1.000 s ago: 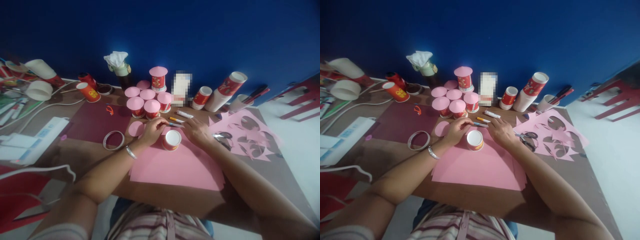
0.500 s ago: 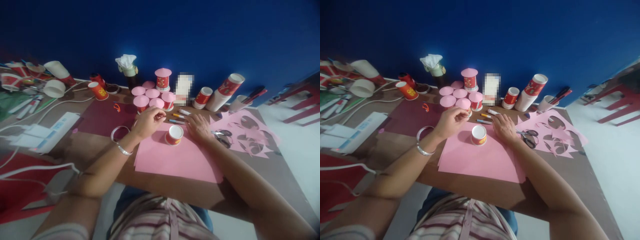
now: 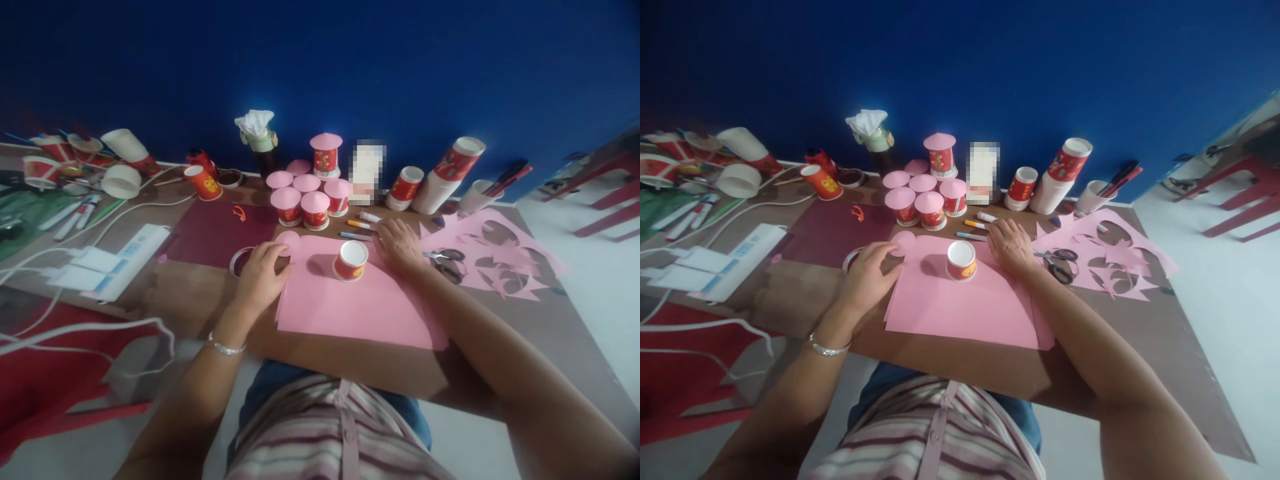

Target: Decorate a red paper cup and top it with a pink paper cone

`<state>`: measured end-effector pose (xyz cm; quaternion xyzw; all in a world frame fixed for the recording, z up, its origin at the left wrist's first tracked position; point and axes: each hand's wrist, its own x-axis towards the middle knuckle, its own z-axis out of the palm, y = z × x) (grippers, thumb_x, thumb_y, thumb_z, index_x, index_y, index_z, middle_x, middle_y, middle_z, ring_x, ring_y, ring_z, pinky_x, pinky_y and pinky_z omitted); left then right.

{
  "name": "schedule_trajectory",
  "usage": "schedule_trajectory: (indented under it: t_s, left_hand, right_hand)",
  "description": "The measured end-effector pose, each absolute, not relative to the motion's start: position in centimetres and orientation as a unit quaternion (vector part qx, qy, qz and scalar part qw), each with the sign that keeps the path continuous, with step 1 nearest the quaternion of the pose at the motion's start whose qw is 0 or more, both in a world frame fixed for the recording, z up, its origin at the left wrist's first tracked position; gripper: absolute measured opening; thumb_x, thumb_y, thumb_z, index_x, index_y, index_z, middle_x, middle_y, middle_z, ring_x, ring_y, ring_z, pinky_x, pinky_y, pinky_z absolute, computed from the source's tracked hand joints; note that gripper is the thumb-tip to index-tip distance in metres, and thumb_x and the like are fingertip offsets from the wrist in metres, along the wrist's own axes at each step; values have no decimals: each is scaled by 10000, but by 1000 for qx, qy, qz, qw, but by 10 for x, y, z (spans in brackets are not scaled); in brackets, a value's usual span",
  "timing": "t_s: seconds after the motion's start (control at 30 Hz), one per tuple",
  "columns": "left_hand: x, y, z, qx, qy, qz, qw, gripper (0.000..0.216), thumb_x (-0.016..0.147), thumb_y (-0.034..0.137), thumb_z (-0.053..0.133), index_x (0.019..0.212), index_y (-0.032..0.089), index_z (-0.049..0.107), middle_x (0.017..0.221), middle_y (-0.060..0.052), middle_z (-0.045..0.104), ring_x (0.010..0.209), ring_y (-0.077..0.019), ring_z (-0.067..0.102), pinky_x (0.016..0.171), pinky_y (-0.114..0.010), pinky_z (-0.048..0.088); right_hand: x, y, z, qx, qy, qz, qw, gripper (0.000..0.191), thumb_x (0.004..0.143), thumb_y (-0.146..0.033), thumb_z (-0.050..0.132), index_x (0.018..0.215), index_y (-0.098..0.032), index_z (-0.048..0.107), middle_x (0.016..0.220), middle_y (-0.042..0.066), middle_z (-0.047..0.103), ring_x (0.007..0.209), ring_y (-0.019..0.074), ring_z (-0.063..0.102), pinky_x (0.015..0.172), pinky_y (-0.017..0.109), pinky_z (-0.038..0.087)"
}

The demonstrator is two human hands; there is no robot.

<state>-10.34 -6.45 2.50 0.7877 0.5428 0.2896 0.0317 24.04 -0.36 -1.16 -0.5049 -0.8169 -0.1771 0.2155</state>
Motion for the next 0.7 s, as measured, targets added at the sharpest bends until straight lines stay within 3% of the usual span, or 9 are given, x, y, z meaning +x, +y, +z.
schedule_trajectory:
  t_s: [0.17, 0.33, 0.57, 0.7]
  left_hand:
    - [-103, -57, 27, 779, 575, 251, 7, 425, 849, 199, 738, 1251, 154, 609, 1315, -168, 661, 1230, -345, 616, 1071, -490, 514]
    - [-100, -47, 29, 788, 580, 205, 21, 524, 850, 237, 755, 1337, 157, 577, 1394, -165, 629, 1298, -343, 587, 1131, -483, 485]
    - [-114, -45, 32, 782, 602, 158, -6, 671, 881, 315, 725, 1441, 40, 481, 1538, -271, 487, 1434, -421, 460, 1172, -560, 436]
    - [-141, -58, 20, 771, 615, 161, -30, 734, 892, 372, 706, 1462, 0, 427, 1523, -323, 475, 1476, -444, 408, 1207, -595, 369]
  right_hand:
    - [241, -3, -13, -507, -816, -163, 223, 280, 1020, -252, 469, 1181, -165, 681, 1090, 125, 727, 973, 287, 606, 814, 394, 444]
    - [241, -2, -14, -506, -819, -151, 225, 277, 999, -232, 478, 1184, -177, 677, 1076, 127, 719, 972, 293, 596, 817, 402, 446]
    - [243, 0, -17, -504, -821, -140, 227, 271, 1001, -237, 473, 1168, -169, 676, 1077, 129, 718, 957, 292, 588, 816, 401, 453]
    - [243, 1, -18, -494, -825, -146, 232, 269, 1002, -237, 474, 1156, -162, 682, 1048, 131, 722, 939, 294, 598, 794, 399, 468]
